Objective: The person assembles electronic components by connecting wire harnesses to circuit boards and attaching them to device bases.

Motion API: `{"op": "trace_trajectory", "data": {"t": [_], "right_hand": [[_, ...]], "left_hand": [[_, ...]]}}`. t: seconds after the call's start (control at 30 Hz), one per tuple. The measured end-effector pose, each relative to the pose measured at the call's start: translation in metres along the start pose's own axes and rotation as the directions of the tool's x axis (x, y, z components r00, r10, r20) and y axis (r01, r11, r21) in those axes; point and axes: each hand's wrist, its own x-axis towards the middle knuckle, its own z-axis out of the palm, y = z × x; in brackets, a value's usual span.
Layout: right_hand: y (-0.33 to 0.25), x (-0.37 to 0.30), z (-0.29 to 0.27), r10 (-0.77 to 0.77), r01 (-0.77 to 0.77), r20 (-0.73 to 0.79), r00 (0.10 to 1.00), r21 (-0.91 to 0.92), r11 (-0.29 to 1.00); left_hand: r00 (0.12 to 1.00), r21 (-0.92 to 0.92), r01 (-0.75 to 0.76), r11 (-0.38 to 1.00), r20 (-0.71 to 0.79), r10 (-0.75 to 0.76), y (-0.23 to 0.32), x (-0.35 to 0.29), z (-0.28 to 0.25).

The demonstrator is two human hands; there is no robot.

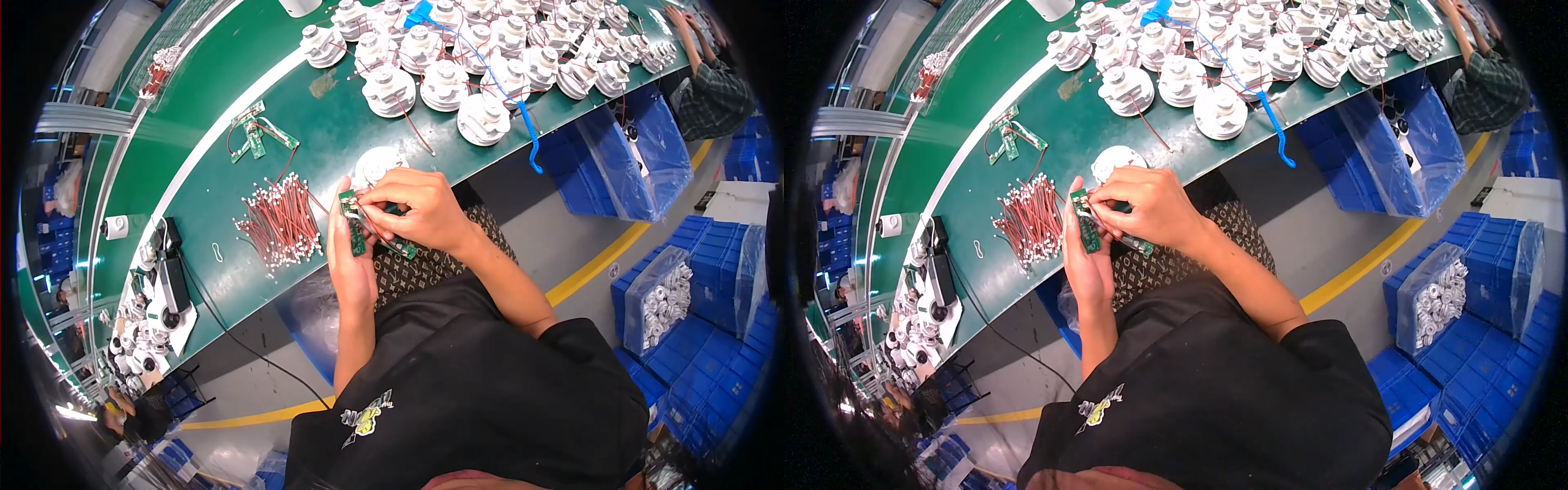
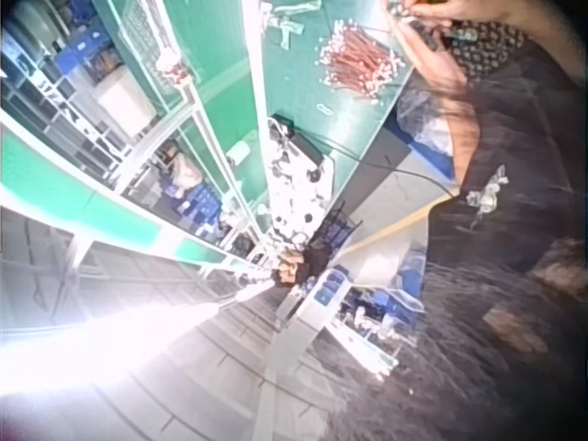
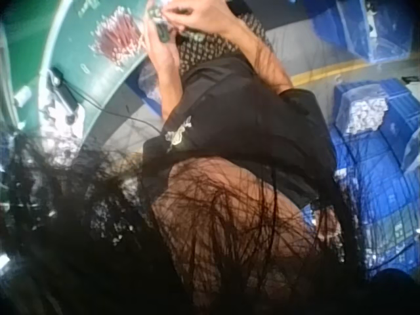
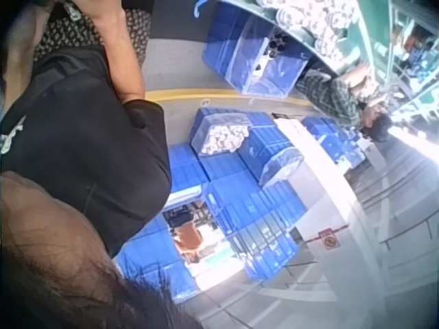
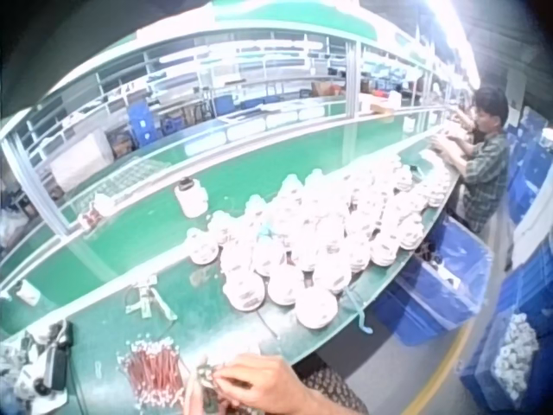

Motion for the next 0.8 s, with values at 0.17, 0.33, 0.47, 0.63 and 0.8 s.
{"op": "trace_trajectory", "data": {"t": [0.17, 0.33, 0.47, 0.63, 0.8], "right_hand": [[0.000, -0.002, -0.001, -0.002, 0.002, -0.004, 1.000, -0.031, 1.000], [-0.001, -0.003, -0.003, -0.016, 0.018, 0.028, 0.999, -0.087, 0.996], [-0.003, -0.004, -0.002, -0.029, 0.029, 0.001, 1.000, -0.106, 0.994], [-0.001, -0.007, 0.005, -0.048, 0.042, -0.077, 0.996, -0.088, 0.995], [0.007, -0.010, 0.012, -0.127, 0.122, -0.123, 0.984, -0.048, 0.991]], "left_hand": [[0.992, 0.205, -0.111, 0.972, -0.040, 0.122, 0.003, -0.004, 0.011], [0.978, 0.511, -0.192, 0.838, 0.023, 0.210, 0.000, -0.005, 0.002], [0.960, 0.588, -0.241, 0.772, 0.030, 0.277, 0.000, -0.010, 0.011], [0.963, 0.595, -0.190, 0.781, -0.041, 0.266, 0.003, -0.012, 0.018], [0.949, 0.750, -0.225, 0.622, 0.024, 0.315, -0.006, -0.011, 0.009]]}}
